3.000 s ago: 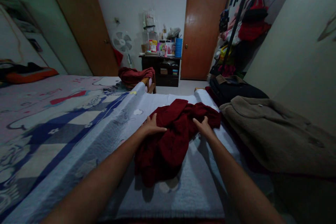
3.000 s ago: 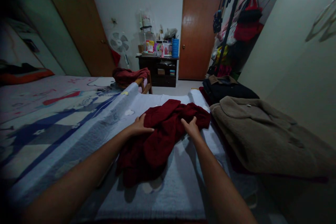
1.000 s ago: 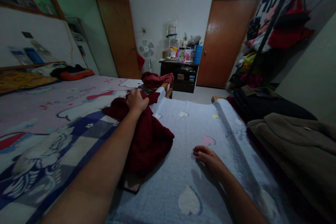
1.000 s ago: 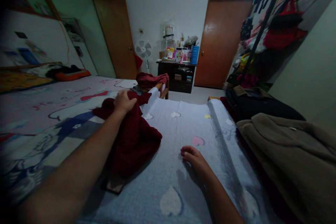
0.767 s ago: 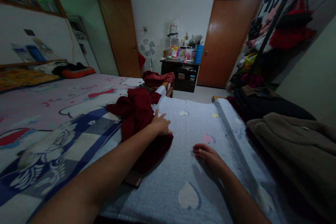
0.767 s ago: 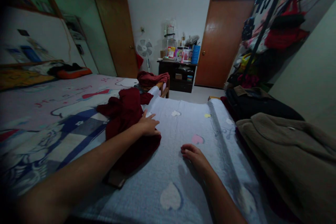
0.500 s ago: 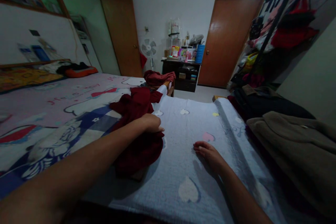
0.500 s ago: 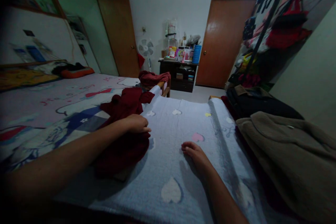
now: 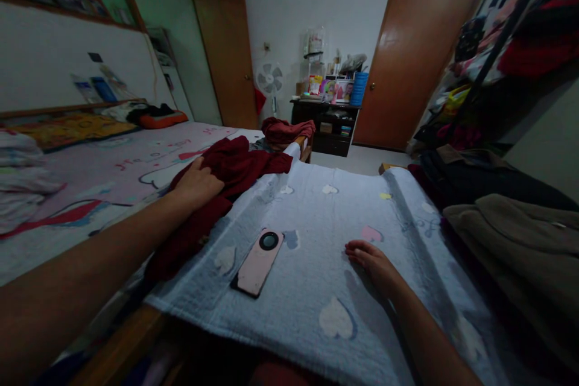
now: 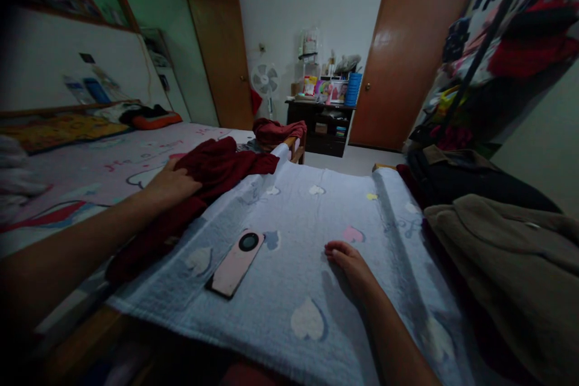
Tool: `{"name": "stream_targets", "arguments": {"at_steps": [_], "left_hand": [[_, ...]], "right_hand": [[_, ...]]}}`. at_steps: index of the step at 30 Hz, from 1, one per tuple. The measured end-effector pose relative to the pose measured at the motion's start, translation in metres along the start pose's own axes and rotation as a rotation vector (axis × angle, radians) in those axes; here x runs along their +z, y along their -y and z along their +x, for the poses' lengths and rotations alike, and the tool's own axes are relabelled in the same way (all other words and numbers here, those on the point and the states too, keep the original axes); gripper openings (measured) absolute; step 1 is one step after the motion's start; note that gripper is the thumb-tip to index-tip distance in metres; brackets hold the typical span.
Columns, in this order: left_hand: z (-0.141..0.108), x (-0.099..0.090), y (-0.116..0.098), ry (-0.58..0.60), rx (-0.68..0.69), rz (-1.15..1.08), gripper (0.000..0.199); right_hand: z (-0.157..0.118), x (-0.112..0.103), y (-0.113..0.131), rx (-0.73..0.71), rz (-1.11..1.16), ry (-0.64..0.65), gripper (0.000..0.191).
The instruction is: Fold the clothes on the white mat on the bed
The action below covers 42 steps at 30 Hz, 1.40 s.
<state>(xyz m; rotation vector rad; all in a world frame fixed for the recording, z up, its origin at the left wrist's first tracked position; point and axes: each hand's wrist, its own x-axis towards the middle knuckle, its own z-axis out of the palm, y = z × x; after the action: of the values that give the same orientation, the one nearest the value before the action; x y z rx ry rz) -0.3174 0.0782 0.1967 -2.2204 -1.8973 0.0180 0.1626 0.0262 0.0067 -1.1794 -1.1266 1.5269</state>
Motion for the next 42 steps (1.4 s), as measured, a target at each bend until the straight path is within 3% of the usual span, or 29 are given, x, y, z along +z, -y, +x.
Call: {"name": "stream_targets", "arguments": {"at_steps": [4, 8, 11, 14, 16, 19, 21, 23, 27, 30, 33, 38, 42], "left_hand": [[0.004, 0.034, 0.015, 0.053, 0.046, 0.102, 0.026], [0.0, 0.05, 0.005, 0.037, 0.122, 0.029, 0.02], [-0.001, 0.047, -0.001, 0.122, 0.1, 0.066, 0.017], [0.008, 0.033, -0.001, 0.326, -0.046, 0.004, 0.026], [0.019, 0.021, -0.007, 0.373, -0.103, -0.052, 0.032], [0.04, 0.008, -0.035, 0.208, -0.102, -0.014, 0.036], [0.056, 0.006, -0.064, 0.149, -0.023, -0.02, 0.039], [0.071, 0.011, -0.092, 0.131, 0.065, -0.049, 0.049], [0.102, 0.033, -0.128, 0.107, 0.045, -0.083, 0.049], [0.122, 0.051, -0.133, 0.082, -0.014, -0.091, 0.041], [0.142, 0.061, -0.125, 0.067, -0.076, -0.117, 0.048], [0.172, 0.056, -0.104, 0.001, -0.166, -0.197, 0.062], [0.175, 0.055, -0.099, -0.054, -0.212, -0.218, 0.06]], "right_hand": [[0.0, 0.001, 0.002, -0.003, -0.013, -0.003, 0.032], [-0.002, 0.005, 0.006, 0.011, -0.021, -0.034, 0.032], [-0.003, 0.007, 0.009, 0.023, -0.053, -0.045, 0.033], [-0.002, 0.009, 0.014, 0.03, -0.141, -0.04, 0.034], [0.003, 0.013, 0.018, 0.028, -0.228, -0.032, 0.034], [0.017, 0.024, 0.021, -0.005, -0.38, -0.045, 0.032], [0.028, 0.032, 0.017, -0.097, -0.478, -0.093, 0.027], [0.037, 0.04, 0.008, -0.235, -0.593, -0.174, 0.024], [0.04, 0.047, -0.014, -0.497, -0.897, -0.243, 0.022], [0.037, 0.047, -0.024, -0.571, -1.024, -0.201, 0.023], [0.036, 0.045, -0.024, -0.58, -1.041, -0.195, 0.023], [0.037, 0.046, -0.022, -0.575, -1.054, -0.207, 0.022], [0.037, 0.046, -0.023, -0.576, -1.05, -0.211, 0.022]]}}
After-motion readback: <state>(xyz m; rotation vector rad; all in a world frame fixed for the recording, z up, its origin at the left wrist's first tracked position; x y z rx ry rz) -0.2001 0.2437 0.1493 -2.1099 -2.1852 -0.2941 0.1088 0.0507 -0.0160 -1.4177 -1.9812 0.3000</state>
